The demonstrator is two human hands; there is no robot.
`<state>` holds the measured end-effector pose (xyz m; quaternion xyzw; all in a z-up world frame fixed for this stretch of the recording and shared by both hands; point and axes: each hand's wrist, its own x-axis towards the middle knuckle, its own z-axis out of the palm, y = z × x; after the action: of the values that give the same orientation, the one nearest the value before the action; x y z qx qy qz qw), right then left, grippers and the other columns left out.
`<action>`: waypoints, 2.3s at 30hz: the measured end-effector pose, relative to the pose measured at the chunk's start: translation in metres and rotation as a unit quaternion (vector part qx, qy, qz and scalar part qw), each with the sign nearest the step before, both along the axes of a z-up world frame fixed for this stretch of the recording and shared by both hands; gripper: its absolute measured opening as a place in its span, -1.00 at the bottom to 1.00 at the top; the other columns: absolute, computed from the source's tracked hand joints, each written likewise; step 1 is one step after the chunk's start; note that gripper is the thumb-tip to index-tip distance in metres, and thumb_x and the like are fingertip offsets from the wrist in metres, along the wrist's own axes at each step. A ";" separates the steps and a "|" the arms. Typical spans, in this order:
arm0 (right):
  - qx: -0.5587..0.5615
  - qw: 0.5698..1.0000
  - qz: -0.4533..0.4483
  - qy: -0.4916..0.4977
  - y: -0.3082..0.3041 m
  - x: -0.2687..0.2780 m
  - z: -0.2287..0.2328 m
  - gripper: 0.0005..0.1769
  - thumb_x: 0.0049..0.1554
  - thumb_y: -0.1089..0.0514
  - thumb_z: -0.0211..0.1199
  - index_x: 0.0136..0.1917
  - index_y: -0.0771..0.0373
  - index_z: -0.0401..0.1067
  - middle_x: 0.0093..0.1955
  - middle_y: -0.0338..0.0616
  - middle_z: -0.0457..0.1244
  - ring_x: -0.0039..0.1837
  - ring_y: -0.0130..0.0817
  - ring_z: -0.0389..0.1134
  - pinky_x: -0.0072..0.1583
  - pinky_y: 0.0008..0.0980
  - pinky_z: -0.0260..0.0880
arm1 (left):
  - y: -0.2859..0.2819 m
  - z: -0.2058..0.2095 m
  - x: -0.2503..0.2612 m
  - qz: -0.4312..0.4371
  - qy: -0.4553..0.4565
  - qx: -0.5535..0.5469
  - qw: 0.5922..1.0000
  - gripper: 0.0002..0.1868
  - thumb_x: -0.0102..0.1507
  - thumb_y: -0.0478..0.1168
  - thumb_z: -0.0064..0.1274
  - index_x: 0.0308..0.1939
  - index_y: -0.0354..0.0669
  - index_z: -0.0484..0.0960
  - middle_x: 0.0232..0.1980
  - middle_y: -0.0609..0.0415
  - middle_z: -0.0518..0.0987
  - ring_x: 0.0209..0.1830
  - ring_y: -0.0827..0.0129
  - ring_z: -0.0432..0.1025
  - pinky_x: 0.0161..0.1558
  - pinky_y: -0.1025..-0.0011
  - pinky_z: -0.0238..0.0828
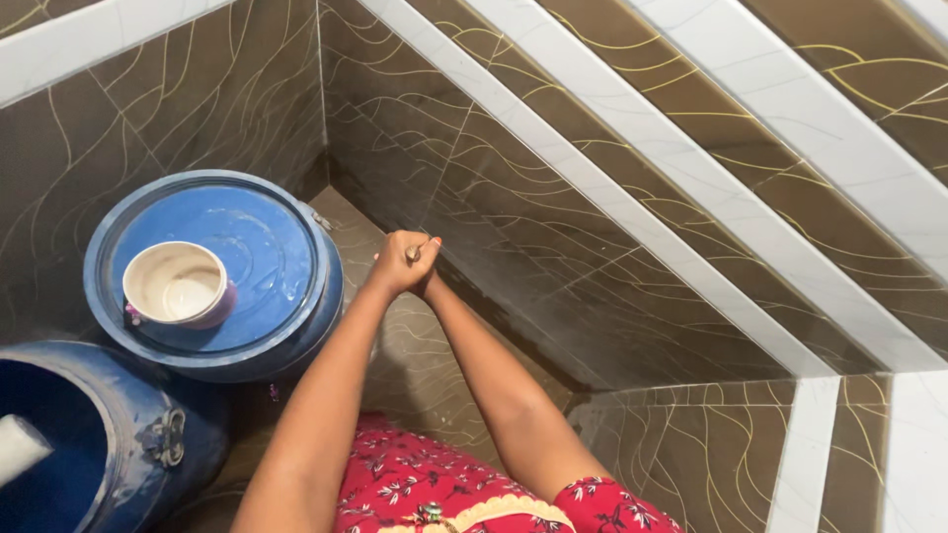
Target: The person uses a plunger on a floor drain by hand and then rinses a mop in a bucket of water.
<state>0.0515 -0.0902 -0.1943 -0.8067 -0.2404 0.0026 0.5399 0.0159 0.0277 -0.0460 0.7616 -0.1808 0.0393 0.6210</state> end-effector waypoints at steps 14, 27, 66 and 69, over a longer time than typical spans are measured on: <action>-0.042 0.994 0.004 -0.100 -0.028 -0.041 0.006 -0.79 0.05 0.24 0.39 -0.06 0.31 0.44 -0.03 -0.09 0.31 0.04 -0.28 0.34 0.10 -0.22 0.39 | -0.025 -0.004 -0.022 -0.038 0.055 0.006 0.998 -0.49 0.23 -0.09 0.14 -0.69 -0.28 0.30 -0.68 0.02 0.15 -0.65 0.45 0.04 -0.56 0.29 0.06; 0.218 0.959 -0.152 -0.101 -0.006 -0.060 0.129 -0.62 0.16 0.29 0.44 -0.16 0.20 0.19 -0.21 -0.34 0.07 -0.16 -0.51 0.09 -0.16 -0.39 0.12 | -0.077 0.110 -0.071 0.320 -0.189 -0.047 0.927 -0.69 0.44 -0.11 0.05 -0.27 -0.29 0.48 -0.32 -0.02 0.51 -0.30 0.18 0.43 -0.13 0.14 0.28; 0.139 0.982 -0.062 0.109 -0.094 -0.058 0.009 -0.75 0.22 0.27 0.22 0.16 0.26 0.29 0.12 -0.27 0.20 0.16 -0.51 0.23 0.21 -0.38 0.36 | -0.099 0.007 -0.017 -0.090 0.071 -0.019 0.993 -0.57 0.17 -0.17 0.07 -0.69 -0.31 0.28 -0.68 0.12 0.11 -0.64 0.59 0.05 -0.58 0.32 0.00; 0.098 0.989 -0.054 0.102 -0.091 -0.065 0.011 -0.68 0.17 0.34 0.23 0.20 0.30 0.28 0.15 -0.21 0.22 0.20 -0.45 0.24 0.22 -0.36 0.37 | -0.092 0.014 -0.017 -0.106 0.074 -0.021 0.991 -0.56 0.18 -0.16 0.08 -0.68 -0.29 0.26 -0.67 0.18 0.10 -0.62 0.60 0.04 -0.57 0.32 -0.02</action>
<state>-0.0132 -0.1813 -0.1838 -0.7574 -0.1398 0.0322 0.6370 -0.0012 -0.0642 -0.0323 0.7259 -0.2136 -0.0795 0.6489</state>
